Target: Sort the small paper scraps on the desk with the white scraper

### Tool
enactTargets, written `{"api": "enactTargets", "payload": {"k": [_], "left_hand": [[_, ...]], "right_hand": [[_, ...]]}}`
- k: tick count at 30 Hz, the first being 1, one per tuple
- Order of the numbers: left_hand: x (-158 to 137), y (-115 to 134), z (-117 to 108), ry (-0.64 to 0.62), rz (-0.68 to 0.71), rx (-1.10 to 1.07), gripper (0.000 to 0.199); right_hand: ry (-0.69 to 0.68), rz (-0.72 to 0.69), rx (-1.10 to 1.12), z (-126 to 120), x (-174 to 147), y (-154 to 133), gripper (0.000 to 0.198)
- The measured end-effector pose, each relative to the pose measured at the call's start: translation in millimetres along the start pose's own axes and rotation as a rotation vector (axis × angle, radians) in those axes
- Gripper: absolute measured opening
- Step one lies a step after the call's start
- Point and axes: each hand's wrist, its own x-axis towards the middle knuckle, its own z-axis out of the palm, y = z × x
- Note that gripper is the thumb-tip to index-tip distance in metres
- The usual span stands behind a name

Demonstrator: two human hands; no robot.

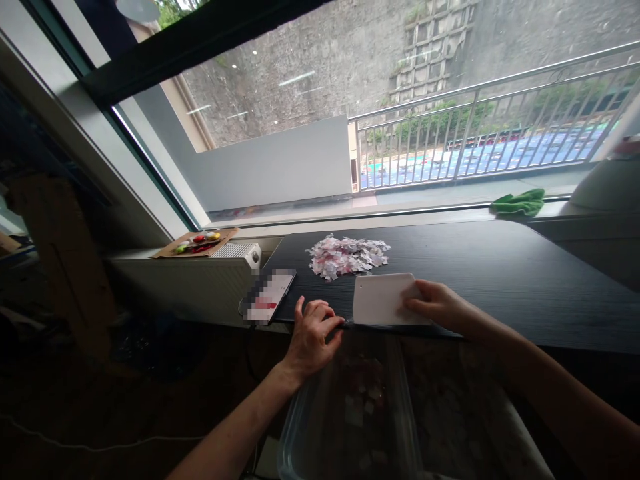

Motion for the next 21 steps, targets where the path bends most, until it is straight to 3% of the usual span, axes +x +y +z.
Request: {"api": "enactTargets", "payload": {"k": [4,8,13,17,21], "left_hand": [[4,4,3,-0.021,0.009,-0.005,0.012],[4,12,3,-0.042,0.045,-0.024,0.01],[11,14,-7,-0.1,0.2,-0.065,0.009],[41,-13,-8,0.021,0.013,-0.004,0.013],[62,-41,8,0.055,-0.189,0.024,0.015]], "right_hand": [[-0.015,0.0,0.044,4,-3,-2,0.02],[0.023,-0.002,0.043,-8,-4,1,0.019],[0.304,-0.078,-0.015,-36,10,9,0.019],[0.423,-0.158,-0.146,-43,34,5,0.017],[0.424,-0.292,-0.342,-24,58,-7,0.017]]}}
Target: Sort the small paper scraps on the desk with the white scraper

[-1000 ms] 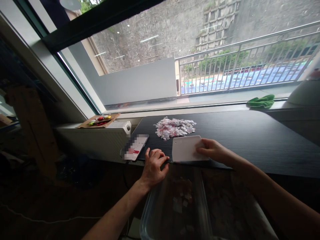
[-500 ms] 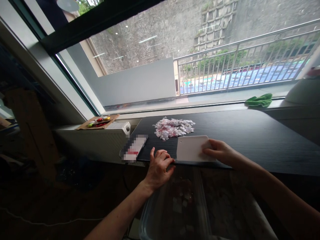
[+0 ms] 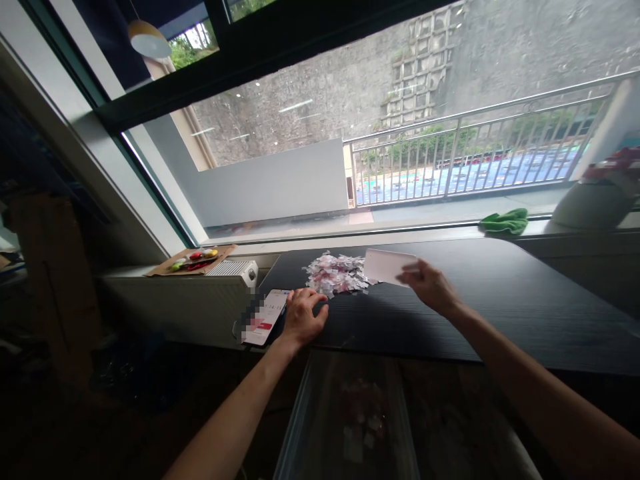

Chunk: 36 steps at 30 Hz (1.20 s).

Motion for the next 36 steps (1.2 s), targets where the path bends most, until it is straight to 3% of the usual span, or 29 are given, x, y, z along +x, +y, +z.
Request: {"api": "enactTargets", "payload": {"k": [5,9,16,22,28,36], "left_hand": [[-6,-5,15,0.0,0.003,0.009,0.014],[-10,-3,16,0.033,0.028,0.014,0.011],[-10,0,15,0.096,0.073,0.05,0.01],[-10,1,14,0.094,0.085,0.069,0.01],[-10,1,13,0.08,0.079,0.075,0.011],[-11,2,14,0.079,0.071,0.068,0.01]], "right_hand": [[-0.052,-0.174,-0.155,25,5,-13,0.011],[-0.104,-0.233,-0.157,12,-8,-5,0.009],[-0.057,-0.18,-0.003,-22,-30,12,0.015],[0.001,-0.078,0.027,-14,-33,16,0.016],[0.007,-0.111,-0.067,-9,-35,4,0.012],[0.02,-0.147,-0.166,-19,-35,-2,0.012]]}}
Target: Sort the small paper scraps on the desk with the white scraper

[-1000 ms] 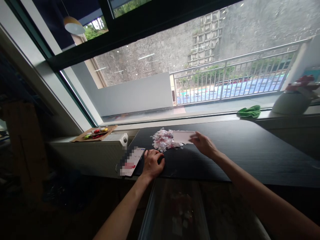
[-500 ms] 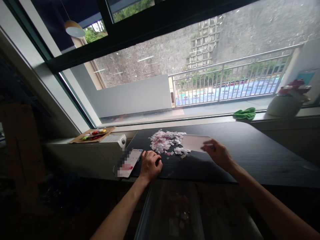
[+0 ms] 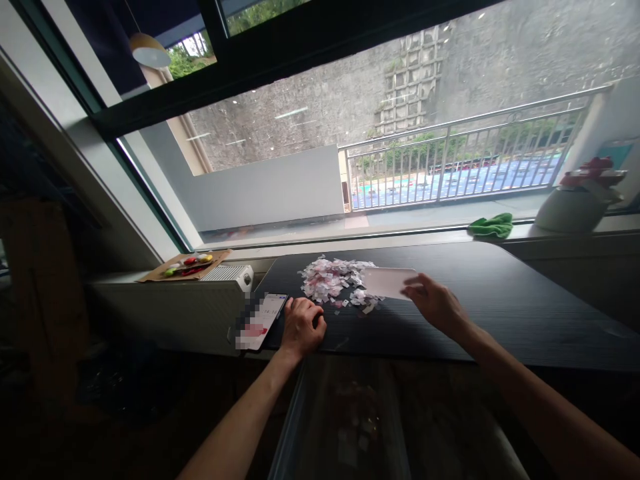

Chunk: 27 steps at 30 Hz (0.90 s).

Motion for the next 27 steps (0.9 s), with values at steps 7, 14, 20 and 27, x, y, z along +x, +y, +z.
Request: {"api": "enactTargets", "payload": {"k": [7,14,20,27], "left_hand": [[0,0,-1,0.003,0.016,0.006,0.012],[1,1,-2,0.012,0.03,0.016,0.012],[1,1,-3,-0.009,0.022,0.026,0.013],[0,1,-2,-0.003,0.012,0.016,0.012]], "right_hand": [[-0.065,-0.046,-0.002,-13,-12,-7,0.012],[-0.046,-0.052,-0.012,-23,-18,-9,0.011],[-0.084,-0.017,-0.031,-33,-25,-10,0.011],[-0.026,0.103,0.08,-41,-23,3,0.013]]}}
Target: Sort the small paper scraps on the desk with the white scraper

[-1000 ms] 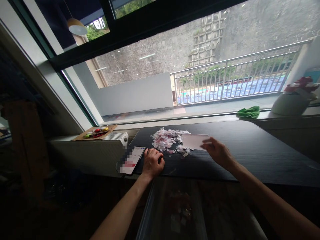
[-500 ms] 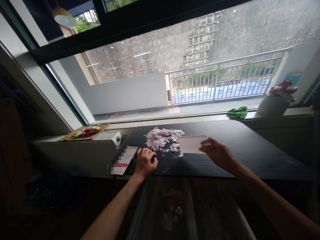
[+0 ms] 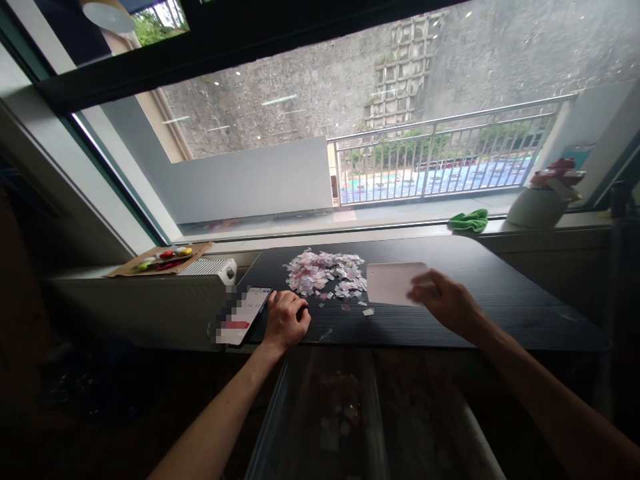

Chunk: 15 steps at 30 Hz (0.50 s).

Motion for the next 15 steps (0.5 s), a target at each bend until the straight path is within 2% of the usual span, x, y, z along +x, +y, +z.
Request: {"api": "enactTargets", "payload": {"k": [5,10,15], "left_hand": [[0,0,-1,0.01,0.007,0.0,0.013],[0,-1,0,0.012,0.005,-0.006,0.013],[-1,-2,1,0.015,0.011,-0.004,0.013]], "right_hand": [[-0.063,0.01,0.031,9,5,4,0.013],[0.014,0.038,-0.083,-6,-1,8,0.013],[-0.031,0.013,-0.021,-7,-12,3,0.013]]}}
